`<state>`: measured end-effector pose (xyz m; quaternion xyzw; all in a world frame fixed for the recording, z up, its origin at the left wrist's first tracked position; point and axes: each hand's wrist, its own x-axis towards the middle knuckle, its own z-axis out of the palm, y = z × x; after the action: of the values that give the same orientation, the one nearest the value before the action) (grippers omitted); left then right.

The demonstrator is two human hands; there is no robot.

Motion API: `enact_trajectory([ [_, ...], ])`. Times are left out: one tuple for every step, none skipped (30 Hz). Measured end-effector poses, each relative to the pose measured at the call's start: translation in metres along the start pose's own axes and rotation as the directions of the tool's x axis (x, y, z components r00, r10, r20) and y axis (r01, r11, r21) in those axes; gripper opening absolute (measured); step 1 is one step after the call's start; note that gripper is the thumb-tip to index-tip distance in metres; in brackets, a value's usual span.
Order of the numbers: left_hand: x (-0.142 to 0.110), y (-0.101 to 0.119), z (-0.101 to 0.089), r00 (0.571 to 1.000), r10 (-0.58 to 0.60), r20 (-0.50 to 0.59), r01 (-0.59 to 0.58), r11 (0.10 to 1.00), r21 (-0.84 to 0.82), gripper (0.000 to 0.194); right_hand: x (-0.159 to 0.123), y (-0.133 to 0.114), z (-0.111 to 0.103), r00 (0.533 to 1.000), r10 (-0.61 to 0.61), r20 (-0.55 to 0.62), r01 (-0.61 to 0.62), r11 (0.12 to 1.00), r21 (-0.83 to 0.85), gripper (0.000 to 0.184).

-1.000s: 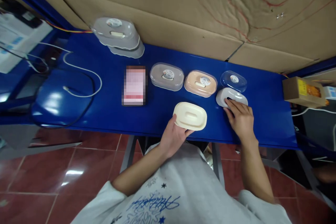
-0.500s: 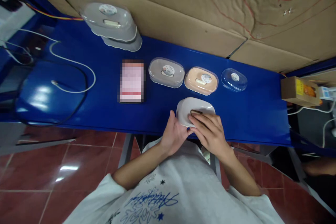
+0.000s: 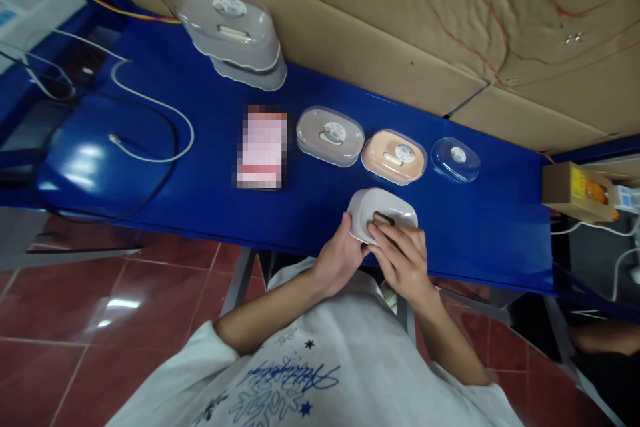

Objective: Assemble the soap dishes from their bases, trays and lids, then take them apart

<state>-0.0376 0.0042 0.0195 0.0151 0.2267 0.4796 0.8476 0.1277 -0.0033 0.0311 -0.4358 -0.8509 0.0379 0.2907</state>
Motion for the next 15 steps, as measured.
enact_trajectory([
  [0.0004,-0.0007,0.0004,1.000,0.004,0.002,-0.004,1.000,0.000,0.065,-0.0006,0.0002,0.0012,1.000,0.003,-0.007,-0.003,1.000,0.008,0.069],
  [0.0009,-0.0015,0.0008,1.000,0.007,0.005,-0.007,1.000,-0.001,0.066,-0.0013,0.0001,0.0027,1.000,0.004,-0.010,-0.004,1.000,0.015,0.069],
  [0.0015,-0.0022,0.0010,1.000,0.007,0.009,-0.007,1.000,-0.005,0.069,-0.0019,-0.0004,0.0043,1.000,0.003,-0.011,-0.002,1.000,0.022,0.069],
  [0.0022,-0.0027,0.0012,1.000,-0.001,0.014,0.001,1.000,-0.013,0.071,-0.0026,-0.0010,0.0060,1.000,0.000,-0.014,0.000,1.000,0.030,0.070],
  [0.0028,-0.0031,0.0014,1.000,-0.014,0.018,0.015,1.000,-0.023,0.074,-0.0033,-0.0017,0.0075,1.000,-0.002,-0.020,0.003,0.999,0.039,0.070],
  [0.0034,-0.0031,0.0016,0.999,-0.029,0.019,0.030,0.999,-0.037,0.076,-0.0039,-0.0023,0.0086,1.000,-0.002,-0.030,0.003,0.999,0.047,0.069],
  [0.0040,-0.0028,0.0020,0.999,-0.040,0.017,0.041,0.998,-0.053,0.077,-0.0044,-0.0026,0.0090,0.999,-0.001,-0.044,0.003,0.999,0.051,0.068],
  [0.0044,-0.0023,0.0025,0.999,-0.042,0.011,0.042,0.997,-0.068,0.076,-0.0048,-0.0026,0.0087,0.998,0.004,-0.061,-0.001,0.999,0.052,0.067],
  [0.0047,-0.0015,0.0032,0.999,-0.037,0.006,0.037,0.996,-0.083,0.075,-0.0049,-0.0022,0.0078,0.996,0.013,-0.083,-0.009,0.999,0.047,0.066],
  [0.0049,-0.0006,0.0041,1.000,-0.028,0.000,0.028,0.995,-0.095,0.073,-0.0049,-0.0015,0.0063,0.994,0.023,-0.106,-0.019,0.999,0.038,0.065],
  [0.0051,0.0004,0.0052,1.000,-0.019,-0.004,0.019,0.994,-0.103,0.071,-0.0047,-0.0007,0.0045,0.992,0.031,-0.122,-0.028,0.999,0.027,0.065],
  [0.0051,0.0012,0.0064,1.000,-0.013,-0.006,0.012,0.994,-0.108,0.070,-0.0043,0.0002,0.0028,0.991,0.035,-0.130,-0.032,0.999,0.020,0.065],
  [0.0050,0.0020,0.0076,1.000,-0.010,-0.005,0.009,0.994,-0.108,0.070,-0.0038,0.0008,0.0015,0.991,0.030,-0.129,-0.028,0.999,0.017,0.065],
  [0.0048,0.0025,0.0087,1.000,-0.012,-0.002,0.012,0.995,-0.104,0.070,-0.0034,0.0010,0.0008,0.993,0.019,-0.119,-0.017,1.000,0.017,0.066],
  [0.0046,0.0029,0.0096,1.000,-0.021,0.002,0.021,0.995,-0.099,0.071,-0.0030,0.0006,0.0009,0.995,0.005,-0.100,-0.003,1.000,0.022,0.066],
])
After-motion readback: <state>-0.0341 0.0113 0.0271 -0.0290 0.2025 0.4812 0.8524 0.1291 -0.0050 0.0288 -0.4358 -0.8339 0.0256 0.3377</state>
